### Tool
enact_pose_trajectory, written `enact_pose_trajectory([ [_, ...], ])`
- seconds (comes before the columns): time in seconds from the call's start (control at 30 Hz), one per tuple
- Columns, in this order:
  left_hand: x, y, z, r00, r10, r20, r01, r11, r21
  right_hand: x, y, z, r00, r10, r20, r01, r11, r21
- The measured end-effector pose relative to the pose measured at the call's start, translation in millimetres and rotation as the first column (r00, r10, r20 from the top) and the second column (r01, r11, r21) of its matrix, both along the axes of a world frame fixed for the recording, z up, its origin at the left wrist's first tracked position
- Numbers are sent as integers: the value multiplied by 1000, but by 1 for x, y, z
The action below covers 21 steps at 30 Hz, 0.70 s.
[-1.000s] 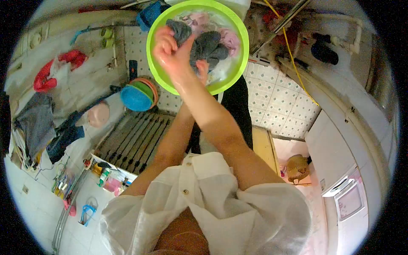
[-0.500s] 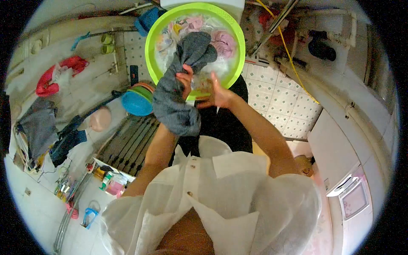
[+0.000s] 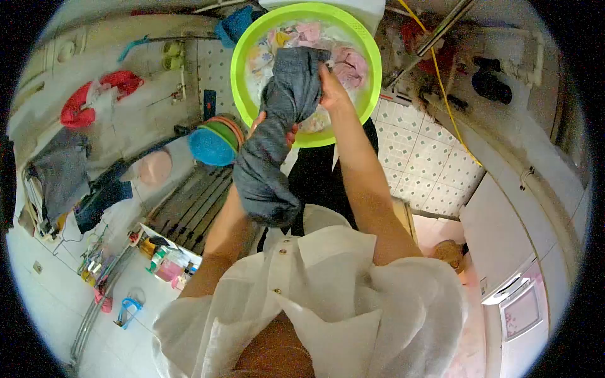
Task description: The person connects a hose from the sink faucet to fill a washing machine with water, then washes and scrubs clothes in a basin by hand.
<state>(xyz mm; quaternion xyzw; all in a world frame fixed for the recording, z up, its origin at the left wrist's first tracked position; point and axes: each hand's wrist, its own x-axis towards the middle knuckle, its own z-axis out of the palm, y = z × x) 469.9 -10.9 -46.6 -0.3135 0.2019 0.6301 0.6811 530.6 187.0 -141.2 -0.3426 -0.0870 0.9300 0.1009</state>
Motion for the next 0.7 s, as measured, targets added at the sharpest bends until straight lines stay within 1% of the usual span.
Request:
enact_pose_trajectory([
  [0.03,-7,6,0,1000,7,0,-7,1000,1,-1,5,10,991,74,111,-75,997,10],
  [0.07,-18,19,9,937,-229,-266,189,968,-168,-3,8,17,976,105,193,-117,992,51],
  [0.1,-23,30,20,755,-469,-458,312,871,-378,-8,10,24,975,110,193,-122,991,53],
  [0.13,-22,42,34,643,-488,-590,300,869,-393,-13,10,31,925,185,331,-260,945,198],
  [0.17,-22,51,45,644,-486,-590,299,870,-392,-20,10,36,853,223,472,-400,860,318],
  [0.2,-23,59,54,447,-611,-653,320,791,-521,-28,12,40,739,257,624,-581,711,396],
  [0.23,-23,61,58,229,-712,-663,307,700,-645,-33,13,39,737,257,625,-582,712,394],
  [0.27,-30,60,40,149,-736,-661,383,659,-647,-38,15,36,741,232,630,-651,476,591],
  [0.3,-29,52,26,152,-737,-659,383,658,-648,-42,16,33,750,209,628,-661,189,726],
  [0.33,-27,57,34,119,-741,-661,411,643,-646,-46,15,32,749,209,629,-662,192,724],
  [0.37,-27,62,40,86,-741,-667,437,629,-643,-52,17,31,711,263,652,-689,71,722],
  [0.43,-27,68,54,66,-754,-654,443,609,-658,-58,20,31,616,348,707,-700,-169,693],
  [0.47,-27,69,58,45,-765,-642,445,591,-673,-54,24,43,618,343,708,-701,-168,693],
  [0.5,-28,68,57,43,-762,-647,444,594,-671,-47,28,56,649,456,609,-699,42,714],
  [0.53,-28,65,55,24,-763,-646,432,590,-681,-41,32,64,685,544,485,-685,253,683],
  [0.57,-28,60,54,6,-767,-642,422,584,-693,-36,33,62,685,544,484,-685,255,683],
  [0.6,-29,56,54,5,-767,-642,419,584,-695,-30,35,59,729,597,335,-645,435,629],
  [0.63,-31,54,54,-43,-753,-657,417,584,-696,-28,41,63,768,616,175,-598,591,541],
  [0.67,-32,52,54,-88,-737,-670,415,585,-697,-20,44,68,781,624,30,-548,660,514],
  [0.7,-31,47,47,-88,-735,-672,411,588,-697,-17,46,71,778,627,29,-549,657,517],
])
